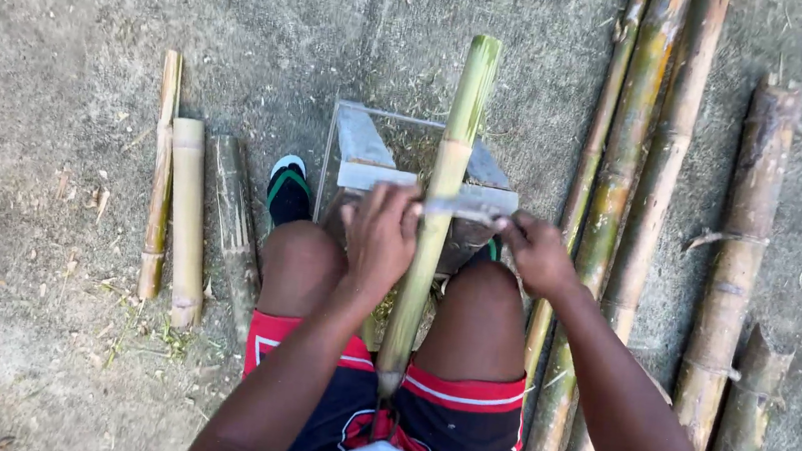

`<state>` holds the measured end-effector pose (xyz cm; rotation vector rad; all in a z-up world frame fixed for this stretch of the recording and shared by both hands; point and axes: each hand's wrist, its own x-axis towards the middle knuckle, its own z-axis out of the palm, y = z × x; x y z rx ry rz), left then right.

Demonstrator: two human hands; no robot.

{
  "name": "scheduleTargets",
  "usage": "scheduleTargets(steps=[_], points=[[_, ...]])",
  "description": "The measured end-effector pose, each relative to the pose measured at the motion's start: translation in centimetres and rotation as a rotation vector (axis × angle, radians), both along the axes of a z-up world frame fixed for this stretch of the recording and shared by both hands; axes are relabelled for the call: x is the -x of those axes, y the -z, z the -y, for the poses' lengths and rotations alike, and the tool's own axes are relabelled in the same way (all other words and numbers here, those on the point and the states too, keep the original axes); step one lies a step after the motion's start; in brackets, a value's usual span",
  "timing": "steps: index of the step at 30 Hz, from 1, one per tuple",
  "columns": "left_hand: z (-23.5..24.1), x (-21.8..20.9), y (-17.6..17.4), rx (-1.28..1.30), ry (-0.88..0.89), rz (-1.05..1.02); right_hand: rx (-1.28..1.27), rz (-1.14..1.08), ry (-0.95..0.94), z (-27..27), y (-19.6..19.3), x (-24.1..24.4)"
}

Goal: Shaving or stripping the outer skin of a bamboo stalk using a curved blade.

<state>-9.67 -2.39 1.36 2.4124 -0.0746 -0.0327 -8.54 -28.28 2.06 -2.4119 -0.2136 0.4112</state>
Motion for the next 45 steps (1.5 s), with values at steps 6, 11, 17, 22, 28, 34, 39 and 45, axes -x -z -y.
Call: scheduleTargets(steps=[6,11,17,22,28,34,39,45], points=[[2.6,2.3,0.3,0.094,-0.155,-0.208,-0.563,-0.156,0.772,0.8,1.1,-2.5],[2.2,3.0,3.3,0.194,-0.039,-0.536,-0.778,-0.087,0.812,0.3,0.9,-5.1],[1.6,3.0,3.3,0.29,0.017,-0.696,-0.763,-0.023,0.751,-1.5,0.5,-9.2],[2.6,3.4,2.0,0.21,-0.019,-0.619,-0.429,-0.018,0.651,-1.5,0.8,-11.1],[1.6,-3.4,-0.5,-0.001,0.081,-0.387,0.135,0.107,0.395,-1.7,0.3,-13.2],[1.8,-19.5,4.8,-0.077,0.016,0.259,0.13,0.081,0.379,-1.7,0.0,-16.0],[2.5,-25.6,7.5,0.053,0.02,0.005,0.175,0.196,0.35,-1.5,1.0,-17.8],[2.0,-24.5,4.5,0.016,-0.054,0.057,0.197,0.445,0.275,-1.7,2.4,-17.2]])
